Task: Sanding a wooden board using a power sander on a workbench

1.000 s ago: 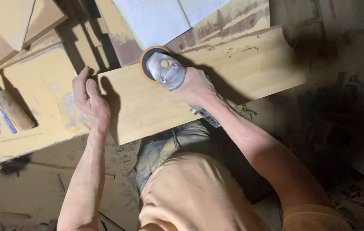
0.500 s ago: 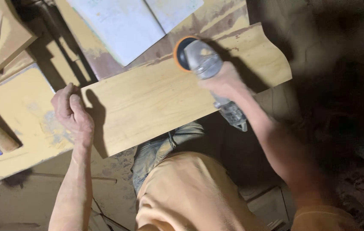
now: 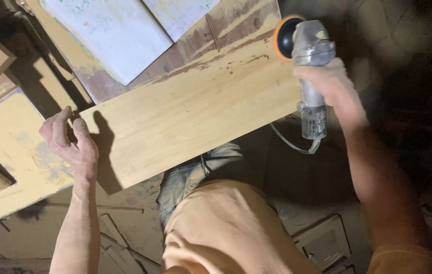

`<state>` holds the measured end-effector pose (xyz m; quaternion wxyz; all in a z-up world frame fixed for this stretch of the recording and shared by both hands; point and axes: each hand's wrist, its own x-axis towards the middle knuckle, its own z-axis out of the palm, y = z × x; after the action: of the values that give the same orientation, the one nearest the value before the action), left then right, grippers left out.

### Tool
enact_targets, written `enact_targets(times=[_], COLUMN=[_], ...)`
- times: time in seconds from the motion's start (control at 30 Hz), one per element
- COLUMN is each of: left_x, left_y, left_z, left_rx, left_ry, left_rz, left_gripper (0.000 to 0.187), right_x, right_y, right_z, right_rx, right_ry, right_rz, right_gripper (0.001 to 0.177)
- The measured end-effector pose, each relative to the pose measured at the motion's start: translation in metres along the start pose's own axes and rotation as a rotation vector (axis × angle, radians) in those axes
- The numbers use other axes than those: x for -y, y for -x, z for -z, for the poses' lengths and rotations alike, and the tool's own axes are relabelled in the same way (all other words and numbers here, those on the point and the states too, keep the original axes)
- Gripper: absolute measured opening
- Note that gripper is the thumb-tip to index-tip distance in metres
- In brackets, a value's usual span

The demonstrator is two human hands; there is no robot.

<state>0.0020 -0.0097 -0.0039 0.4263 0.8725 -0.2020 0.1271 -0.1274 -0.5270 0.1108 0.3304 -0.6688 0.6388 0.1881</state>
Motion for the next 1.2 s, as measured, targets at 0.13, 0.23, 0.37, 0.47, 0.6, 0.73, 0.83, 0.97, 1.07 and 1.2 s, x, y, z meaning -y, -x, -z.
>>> enact_targets(times=[0.13, 0.23, 0.37, 0.47, 0.6, 0.73, 0.83, 0.97, 1.07, 1.2], left_x=[-0.002, -0.003, -0.002, -0.009, -0.003, 0.0, -0.003, 0.007, -0.004, -0.002], left_y=[0.0, 0.0, 0.0, -0.002, -0.001, -0.001, -0.001, 0.001, -0.002, -0.001], left_z=[-0.001, -0.001, -0.001, 0.0, 0.0, -0.001, -0.001, -0.006, -0.002, 0.0], left_rx=[0.012, 0.016, 0.017, 0.03, 0.028, 0.019, 0.007, -0.047, -0.061, -0.072], left_ry=[-0.009, 0.007, -0.009, 0.014, -0.005, 0.001, 0.003, -0.019, 0.016, 0.026], left_rz=[-0.016, 0.015, 0.009, 0.033, 0.01, -0.045, -0.017, -0.045, -0.042, -0.052], left_gripper=[0.03, 0.028, 0.03, 0.029, 0.026, 0.024, 0.024, 0.028, 0.019, 0.017], right_x=[-0.013, -0.027, -0.03, -0.043, -0.029, -0.02, -0.016, -0.008, -0.002, 0.0], right_y=[-0.009, -0.018, -0.008, -0.022, 0.022, 0.057, 0.081, 0.108, 0.131, 0.161], right_z=[0.011, 0.017, 0.023, 0.021, 0.006, -0.023, -0.047, -0.08, -0.104, -0.137], right_rx=[-0.027, -0.03, -0.004, -0.051, -0.039, 0.092, 0.089, 0.19, 0.252, 0.233], right_ry=[-0.03, 0.002, -0.021, 0.013, 0.134, -0.013, 0.152, 0.138, 0.171, 0.343], right_rz=[-0.011, -0.015, 0.014, -0.037, -0.037, 0.054, 0.059, 0.115, 0.177, 0.273], right_gripper=[0.02, 0.021, 0.015, 0.037, 0.035, 0.022, 0.032, 0.039, 0.032, 0.03])
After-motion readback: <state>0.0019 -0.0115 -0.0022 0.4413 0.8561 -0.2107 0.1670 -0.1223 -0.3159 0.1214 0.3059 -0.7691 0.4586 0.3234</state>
